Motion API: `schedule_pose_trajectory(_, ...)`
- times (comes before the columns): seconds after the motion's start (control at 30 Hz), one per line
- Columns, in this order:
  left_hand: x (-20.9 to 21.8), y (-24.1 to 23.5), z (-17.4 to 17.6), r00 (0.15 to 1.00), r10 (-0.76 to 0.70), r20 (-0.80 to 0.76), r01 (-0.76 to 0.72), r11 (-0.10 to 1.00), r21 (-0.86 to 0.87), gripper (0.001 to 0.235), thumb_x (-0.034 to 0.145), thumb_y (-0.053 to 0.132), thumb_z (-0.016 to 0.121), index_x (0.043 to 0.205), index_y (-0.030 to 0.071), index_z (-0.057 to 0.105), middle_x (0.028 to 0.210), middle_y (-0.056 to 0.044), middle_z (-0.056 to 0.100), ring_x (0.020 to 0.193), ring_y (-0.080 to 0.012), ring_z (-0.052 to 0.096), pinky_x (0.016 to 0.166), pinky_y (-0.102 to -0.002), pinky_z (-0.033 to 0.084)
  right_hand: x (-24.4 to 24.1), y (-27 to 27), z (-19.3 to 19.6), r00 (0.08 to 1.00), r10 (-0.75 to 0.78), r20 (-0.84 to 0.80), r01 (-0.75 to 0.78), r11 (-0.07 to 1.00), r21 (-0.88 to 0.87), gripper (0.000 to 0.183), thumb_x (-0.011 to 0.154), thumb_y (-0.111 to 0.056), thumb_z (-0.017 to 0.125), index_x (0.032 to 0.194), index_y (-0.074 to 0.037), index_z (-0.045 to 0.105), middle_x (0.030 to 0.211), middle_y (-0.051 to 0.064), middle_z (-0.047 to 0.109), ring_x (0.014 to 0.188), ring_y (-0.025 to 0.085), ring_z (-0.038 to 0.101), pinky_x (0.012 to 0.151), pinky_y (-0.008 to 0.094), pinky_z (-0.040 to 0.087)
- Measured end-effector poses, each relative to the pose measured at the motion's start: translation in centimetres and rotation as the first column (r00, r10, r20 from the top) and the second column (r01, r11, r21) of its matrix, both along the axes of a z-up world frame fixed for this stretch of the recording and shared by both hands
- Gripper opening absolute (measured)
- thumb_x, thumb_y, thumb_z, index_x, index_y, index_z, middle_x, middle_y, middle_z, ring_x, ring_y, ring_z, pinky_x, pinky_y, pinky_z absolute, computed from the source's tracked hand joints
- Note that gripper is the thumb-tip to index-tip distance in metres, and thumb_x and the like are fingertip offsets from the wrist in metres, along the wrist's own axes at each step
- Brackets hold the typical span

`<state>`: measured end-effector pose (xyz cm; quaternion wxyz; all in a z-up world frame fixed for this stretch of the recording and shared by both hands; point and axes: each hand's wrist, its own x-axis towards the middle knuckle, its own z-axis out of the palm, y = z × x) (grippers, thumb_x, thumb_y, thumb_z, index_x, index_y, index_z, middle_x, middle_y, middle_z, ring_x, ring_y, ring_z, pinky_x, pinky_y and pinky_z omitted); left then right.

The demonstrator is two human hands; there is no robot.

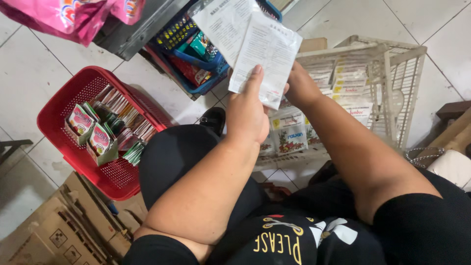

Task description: The person organizes various spice packets by sorting through them by hand and placing them into a white plastic basket while sitting on the floor.

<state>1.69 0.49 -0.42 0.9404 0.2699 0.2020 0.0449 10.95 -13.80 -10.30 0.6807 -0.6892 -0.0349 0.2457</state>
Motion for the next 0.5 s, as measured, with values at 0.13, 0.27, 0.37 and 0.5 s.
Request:
schedule_pose_trajectory(0.13, 0.0, -0.1, 0.1, 1.0, -0.001, 0.018, 0.001, 0.999, -0.035, 0.042, 0.103, 0.014, 0.061, 0.141, -0.002, 0.051, 0.125, -0.015, 0.066, 0.099, -0.0269, 0.071, 0.077, -0.044, 0.062, -1.1, -2.9, -0.6, 0.793, 0.207, 0.573, 0.158, 0.838, -0.522, 0.029, 0.093, -0.016, 0.066, 0.122, -0.014, 0.069, 0.112, 0.014, 0.072, 0.106, 0.034, 0.068, 0.093, 0.043, 0.054)
schedule_pose_trajectory(0.27, 0.0, -0.1, 0.2, 1.0, -0.017, 0.001, 0.017, 0.997, -0.076, 0.046, 0.101, 0.014, 0.061, 0.142, -0.001, 0.049, 0.127, -0.014, 0.066, 0.102, -0.0267, 0.071, 0.08, -0.045, 0.063, -2.5, -5.5, -2.8, 0.79, 0.525, 0.316, 0.173, 0.303, -0.937, 0.027, 0.089, -0.02, 0.069, 0.114, -0.01, 0.07, 0.107, 0.017, 0.072, 0.097, 0.039, 0.067, 0.084, 0.051, 0.052)
schedule_pose_trajectory(0.37, 0.1, -0.3, 0.1, 1.0, -0.027, 0.016, 0.028, 0.997, -0.078, 0.046, 0.1, 0.013, 0.063, 0.142, -0.002, 0.051, 0.129, -0.014, 0.066, 0.106, -0.0261, 0.071, 0.084, -0.043, 0.062, -3.2, -6.2, -4.2, 0.837, 0.481, 0.261, 0.097, 0.339, -0.936, 0.023, 0.091, -0.02, 0.068, 0.111, -0.009, 0.071, 0.104, 0.017, 0.073, 0.105, 0.039, 0.066, 0.089, 0.053, 0.051)
schedule_pose_trajectory(0.5, -0.4, -0.8, -0.4, 0.995, -0.103, 0.005, 0.103, 0.994, -0.026, 0.044, 0.099, 0.013, 0.066, 0.138, -0.005, 0.055, 0.126, -0.016, 0.067, 0.103, -0.03, 0.069, 0.084, -0.042, 0.06, -3.5, -7.2, -2.1, 0.87, 0.425, 0.25, -0.003, 0.51, -0.86, 0.025, 0.096, -0.015, 0.065, 0.12, -0.01, 0.07, 0.115, 0.019, 0.07, 0.112, 0.04, 0.065, 0.097, 0.05, 0.051)
